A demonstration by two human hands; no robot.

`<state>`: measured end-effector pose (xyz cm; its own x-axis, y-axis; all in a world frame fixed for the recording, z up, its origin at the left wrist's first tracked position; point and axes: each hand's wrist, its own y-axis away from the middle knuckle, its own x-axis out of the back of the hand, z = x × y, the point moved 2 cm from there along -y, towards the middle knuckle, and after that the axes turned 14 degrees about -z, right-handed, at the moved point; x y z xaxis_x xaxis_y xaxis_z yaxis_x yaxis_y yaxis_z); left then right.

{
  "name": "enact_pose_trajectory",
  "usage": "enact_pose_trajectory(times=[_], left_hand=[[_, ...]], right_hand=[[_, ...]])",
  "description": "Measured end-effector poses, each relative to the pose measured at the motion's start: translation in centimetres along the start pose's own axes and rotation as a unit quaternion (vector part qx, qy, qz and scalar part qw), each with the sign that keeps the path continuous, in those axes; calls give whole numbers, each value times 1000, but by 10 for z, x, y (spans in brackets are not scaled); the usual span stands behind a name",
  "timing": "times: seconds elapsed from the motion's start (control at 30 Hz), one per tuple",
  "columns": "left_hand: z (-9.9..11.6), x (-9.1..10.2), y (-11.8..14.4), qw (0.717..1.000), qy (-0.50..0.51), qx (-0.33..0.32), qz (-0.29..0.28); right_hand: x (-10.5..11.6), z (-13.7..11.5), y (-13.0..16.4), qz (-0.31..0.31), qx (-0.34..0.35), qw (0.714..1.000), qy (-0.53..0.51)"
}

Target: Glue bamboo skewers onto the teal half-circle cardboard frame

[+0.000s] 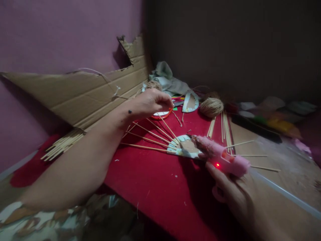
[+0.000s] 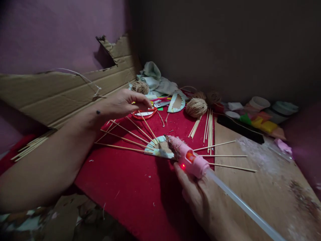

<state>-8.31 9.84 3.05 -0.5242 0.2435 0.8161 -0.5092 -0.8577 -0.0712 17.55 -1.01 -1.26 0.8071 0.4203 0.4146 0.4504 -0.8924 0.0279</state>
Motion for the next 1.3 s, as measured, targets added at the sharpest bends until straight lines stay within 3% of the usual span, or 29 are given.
enact_pose_trajectory(times=[0.13, 0.2, 0.37, 0.53, 0.63, 0.73, 0.83, 1.07, 1.3], left_hand=[[-6, 15, 6, 992, 29, 35, 119], [-8, 18, 8, 989, 50, 42, 135], [-1, 2, 0, 999, -2, 5, -38], [4, -25, -9, 989, -71, -33, -129], [-2, -25, -13, 991, -85, -3, -102], [-12, -13, -19, 982, -135, 126, -34], [-16, -4, -33, 951, -211, 218, -57], [-11, -5, -61, 925, -259, 250, -119], [-26, -8, -53, 932, -261, 218, -128]], right_hand=[[-1, -1, 0, 15, 10, 1000, 8], [-2, -3, -1, 30, 42, 999, 6], [-3, -3, -3, 22, 47, 999, -10], [-2, -2, -2, 24, 55, 998, -20], [0, -5, -3, 15, 45, 999, -6], [2, -8, -3, 22, 45, 999, 9], [1, -9, -1, 41, 75, 996, 20], [-2, -10, 0, 39, 58, 998, 4], [-5, 2, 0, 24, 80, 995, -47]])
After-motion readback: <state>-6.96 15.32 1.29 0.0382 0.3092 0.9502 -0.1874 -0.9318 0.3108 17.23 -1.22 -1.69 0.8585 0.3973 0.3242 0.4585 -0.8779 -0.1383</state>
